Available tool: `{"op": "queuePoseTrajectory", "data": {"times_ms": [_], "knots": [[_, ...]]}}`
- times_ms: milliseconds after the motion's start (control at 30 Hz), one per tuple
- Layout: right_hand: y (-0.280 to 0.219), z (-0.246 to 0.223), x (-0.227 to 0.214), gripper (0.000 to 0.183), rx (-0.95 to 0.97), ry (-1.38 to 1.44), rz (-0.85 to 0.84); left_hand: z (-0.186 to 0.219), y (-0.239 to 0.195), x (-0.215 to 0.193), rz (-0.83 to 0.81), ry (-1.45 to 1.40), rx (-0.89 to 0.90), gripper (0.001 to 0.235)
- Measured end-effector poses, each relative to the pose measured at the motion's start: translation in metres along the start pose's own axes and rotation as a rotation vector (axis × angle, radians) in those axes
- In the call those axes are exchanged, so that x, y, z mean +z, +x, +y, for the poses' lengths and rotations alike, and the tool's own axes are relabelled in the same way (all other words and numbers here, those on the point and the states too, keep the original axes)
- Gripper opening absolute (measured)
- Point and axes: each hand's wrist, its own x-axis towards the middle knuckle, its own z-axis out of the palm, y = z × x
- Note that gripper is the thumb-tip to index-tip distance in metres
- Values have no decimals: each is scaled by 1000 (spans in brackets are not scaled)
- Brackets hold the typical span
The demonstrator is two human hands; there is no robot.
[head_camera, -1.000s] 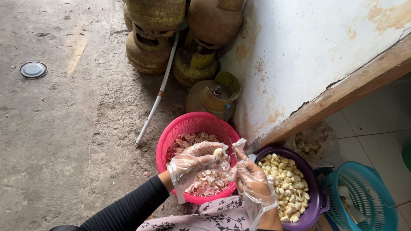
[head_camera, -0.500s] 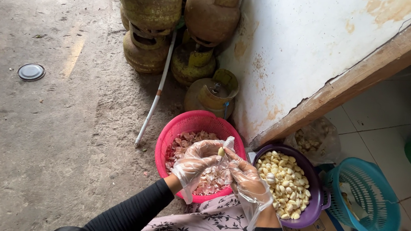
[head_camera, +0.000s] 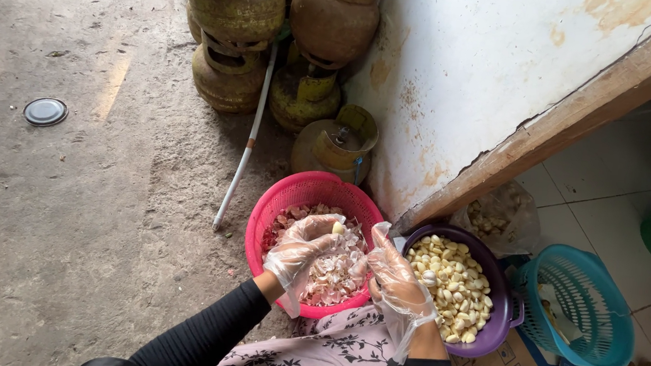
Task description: The person sits on the floor and peels garlic cloves one by one using a small knife. The peeled cloves are placed into a purple bowl, and the skins are discarded into a pink basket.
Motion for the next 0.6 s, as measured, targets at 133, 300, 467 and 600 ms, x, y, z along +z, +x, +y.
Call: {"op": "queuePoseTrajectory", "data": {"times_ms": [133,300,467,600], "knots": [[-10,-8,5,56,62,-46,45,1,1,-5,6,22,21,41],[-8,-11,-28,54,29,-108,46,-4,-1,-5,14,35,-73,39],[-39,-18,-111,52,-30,-2,233,-32,12,-4,-71,227,-169,38],[-66,-11,-150,47,-22,-79,442,-73,41,18,-117,312,-265,37]]}}
